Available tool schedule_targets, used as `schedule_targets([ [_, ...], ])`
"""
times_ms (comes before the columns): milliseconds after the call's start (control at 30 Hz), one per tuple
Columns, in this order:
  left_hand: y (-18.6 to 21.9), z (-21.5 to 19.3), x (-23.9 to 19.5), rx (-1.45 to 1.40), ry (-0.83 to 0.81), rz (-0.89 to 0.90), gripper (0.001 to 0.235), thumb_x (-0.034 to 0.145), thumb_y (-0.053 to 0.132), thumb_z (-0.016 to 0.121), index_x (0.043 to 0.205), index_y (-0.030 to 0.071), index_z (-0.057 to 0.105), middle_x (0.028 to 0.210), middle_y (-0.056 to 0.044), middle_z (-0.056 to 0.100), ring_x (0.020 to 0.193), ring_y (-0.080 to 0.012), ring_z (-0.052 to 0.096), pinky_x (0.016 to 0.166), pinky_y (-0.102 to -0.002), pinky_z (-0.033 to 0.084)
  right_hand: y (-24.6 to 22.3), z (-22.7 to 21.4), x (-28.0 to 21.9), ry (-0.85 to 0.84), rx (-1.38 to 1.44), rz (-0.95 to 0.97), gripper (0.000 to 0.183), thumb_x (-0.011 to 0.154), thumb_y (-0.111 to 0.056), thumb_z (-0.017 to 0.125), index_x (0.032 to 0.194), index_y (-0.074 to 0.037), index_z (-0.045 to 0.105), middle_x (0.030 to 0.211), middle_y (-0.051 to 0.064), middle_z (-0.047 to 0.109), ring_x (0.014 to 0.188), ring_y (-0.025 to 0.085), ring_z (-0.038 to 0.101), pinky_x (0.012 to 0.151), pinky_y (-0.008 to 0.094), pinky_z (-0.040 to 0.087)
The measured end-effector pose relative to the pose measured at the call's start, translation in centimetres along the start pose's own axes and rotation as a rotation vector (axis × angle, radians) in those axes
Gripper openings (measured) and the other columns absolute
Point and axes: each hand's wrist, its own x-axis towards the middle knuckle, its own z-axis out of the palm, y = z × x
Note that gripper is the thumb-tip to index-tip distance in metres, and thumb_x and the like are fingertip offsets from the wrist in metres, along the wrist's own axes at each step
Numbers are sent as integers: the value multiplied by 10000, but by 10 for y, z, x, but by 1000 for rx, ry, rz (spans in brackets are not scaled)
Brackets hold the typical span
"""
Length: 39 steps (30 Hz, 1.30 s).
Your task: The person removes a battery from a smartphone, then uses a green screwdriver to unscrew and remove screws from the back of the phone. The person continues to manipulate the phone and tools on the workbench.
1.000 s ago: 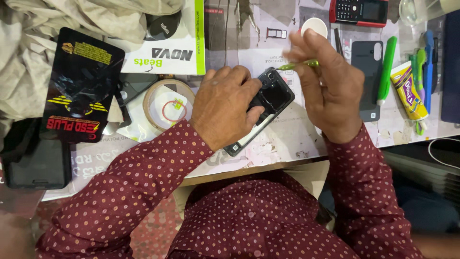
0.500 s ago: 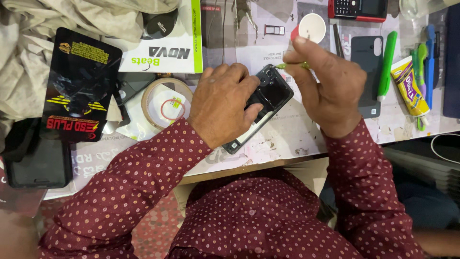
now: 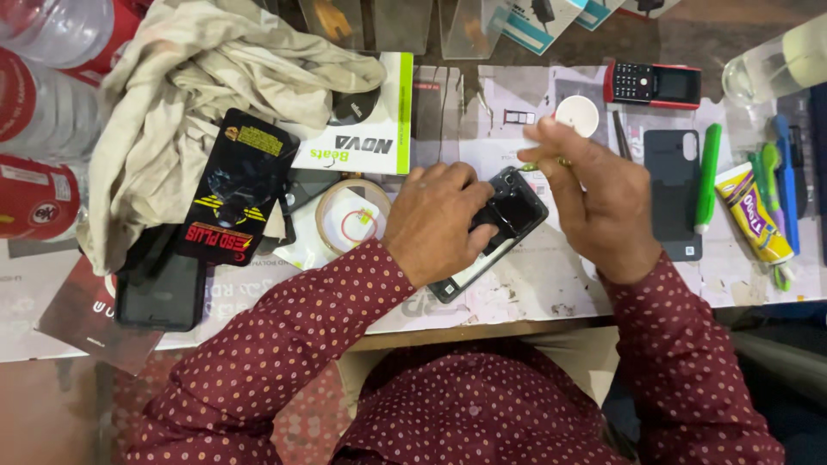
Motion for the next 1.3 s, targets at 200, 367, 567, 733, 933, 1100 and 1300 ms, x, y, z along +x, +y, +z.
schedule_targets([
  [200,-2,2,-1,15,27,8,382,754,292,821,1052,72,725,1008,-108,626,1018,-320,587,886,-462,422,2,2,-4,1,32,29,322,1095,23,697,1391,-17,576,1088,149,760,993,224,773,853,319,624],
  [367,-1,3,0,6,6,1,384,758,296,822,1055,73,725,1011,-107,622,1017,-317,582,889,-464,424,3,3,-5,22,50,78,325,1097,32,670,1405,-12,573,1118,160,754,1029,234,775,886,336,627],
  [567,-1,2,0,9,8,-1,382,761,288,824,1058,70,724,1019,-105,624,1030,-318,580,890,-466,422,2,-2,-2,-17,53,22,364,1060,8,701,1395,-12,560,1128,174,740,1022,257,767,866,344,625],
  [733,0,3,-1,4,32,16,392,756,284,826,1068,71,723,1034,-104,628,1040,-317,582,894,-464,421,1,-5,0,-51,-22,27,403,1034,0,760,1390,-37,574,1098,163,748,994,256,773,829,348,621],
  [933,0,3,-1,7,6,-7,381,765,279,825,1075,82,726,1028,-102,631,1034,-315,587,893,-462,420,-1,-4,-3,-17,-54,13,400,1028,17,775,1375,-71,595,1062,146,760,942,245,772,784,355,614],
  [1100,-1,4,-1,14,17,5,394,753,283,827,1072,77,724,1042,-105,636,1036,-320,585,894,-466,418,-4,1,-1,46,18,7,362,1066,45,731,1383,-32,575,1106,167,747,991,237,774,801,312,628],
  [1300,-1,3,0,6,5,2,389,759,285,823,1074,79,723,1040,-101,637,1034,-314,589,891,-466,423,0,-4,1,-2,24,-26,359,1038,37,723,1362,-15,577,1089,168,751,958,253,777,799,318,631],
])
